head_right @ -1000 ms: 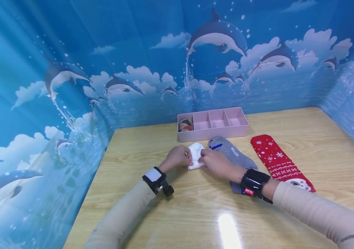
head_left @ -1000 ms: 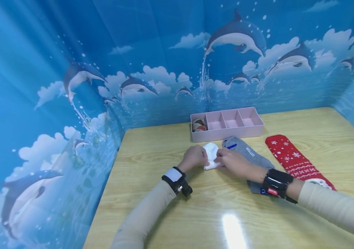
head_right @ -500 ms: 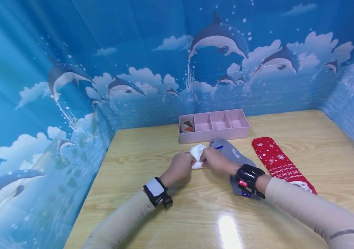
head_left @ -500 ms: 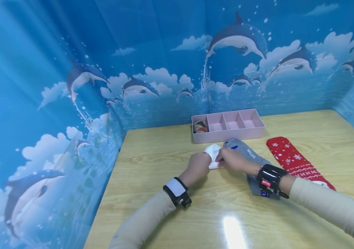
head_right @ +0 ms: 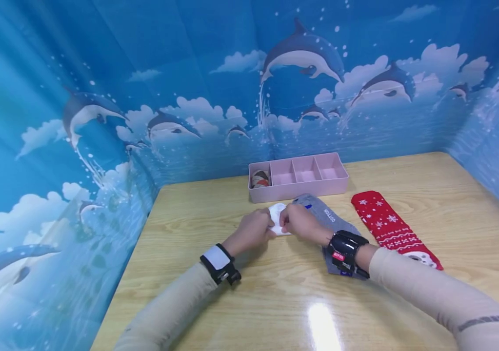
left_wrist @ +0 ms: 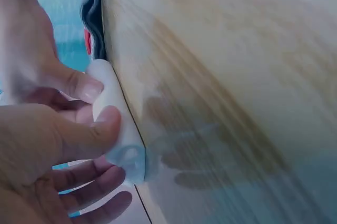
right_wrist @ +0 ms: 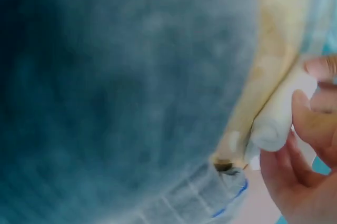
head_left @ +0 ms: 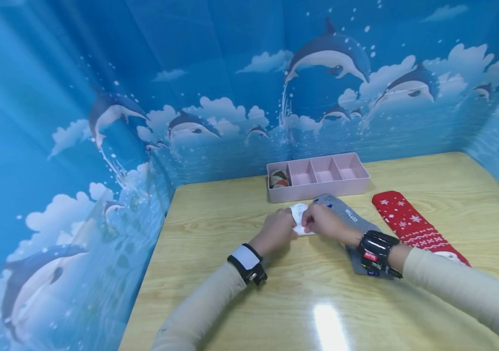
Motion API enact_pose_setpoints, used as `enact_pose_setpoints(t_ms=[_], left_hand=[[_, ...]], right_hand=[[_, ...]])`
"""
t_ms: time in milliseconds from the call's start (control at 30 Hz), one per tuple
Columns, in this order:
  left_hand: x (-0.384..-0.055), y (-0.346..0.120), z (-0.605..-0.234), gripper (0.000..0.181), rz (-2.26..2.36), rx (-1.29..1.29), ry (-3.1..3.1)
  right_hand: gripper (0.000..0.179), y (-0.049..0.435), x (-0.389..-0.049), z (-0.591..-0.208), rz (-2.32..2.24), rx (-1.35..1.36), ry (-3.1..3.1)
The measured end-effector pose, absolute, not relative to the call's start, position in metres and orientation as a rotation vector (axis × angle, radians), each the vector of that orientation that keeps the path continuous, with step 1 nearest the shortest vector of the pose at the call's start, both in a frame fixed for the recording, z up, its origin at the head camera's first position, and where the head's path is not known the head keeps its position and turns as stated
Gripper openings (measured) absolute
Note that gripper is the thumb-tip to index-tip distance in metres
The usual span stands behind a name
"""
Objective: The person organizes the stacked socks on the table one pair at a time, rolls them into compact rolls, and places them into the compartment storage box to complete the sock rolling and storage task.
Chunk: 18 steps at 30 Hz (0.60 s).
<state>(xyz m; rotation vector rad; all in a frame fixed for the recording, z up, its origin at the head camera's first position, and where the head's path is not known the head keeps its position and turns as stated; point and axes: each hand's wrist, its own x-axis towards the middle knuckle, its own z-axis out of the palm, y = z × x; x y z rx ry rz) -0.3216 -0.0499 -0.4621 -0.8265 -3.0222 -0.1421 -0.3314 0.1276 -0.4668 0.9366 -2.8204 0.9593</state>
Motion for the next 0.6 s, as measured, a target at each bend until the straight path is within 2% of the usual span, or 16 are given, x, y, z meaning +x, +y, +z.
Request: enact_pose_setpoints(t_ms=[300, 600], left_hand=[[-0.335, -0.05, -0.467, 0.01, -0.202, -0.689, -3.004], [-0.337, -0.051, -0.466, 0.012, -0.304, -0.684, -2.989]], right_hand=[[0.011, 0.123, -0.315, -0.474, 0.414, 1.053, -2.671], [0.015, 0.12, -0.342, -0.464, 0.614, 1.076, -2.846]])
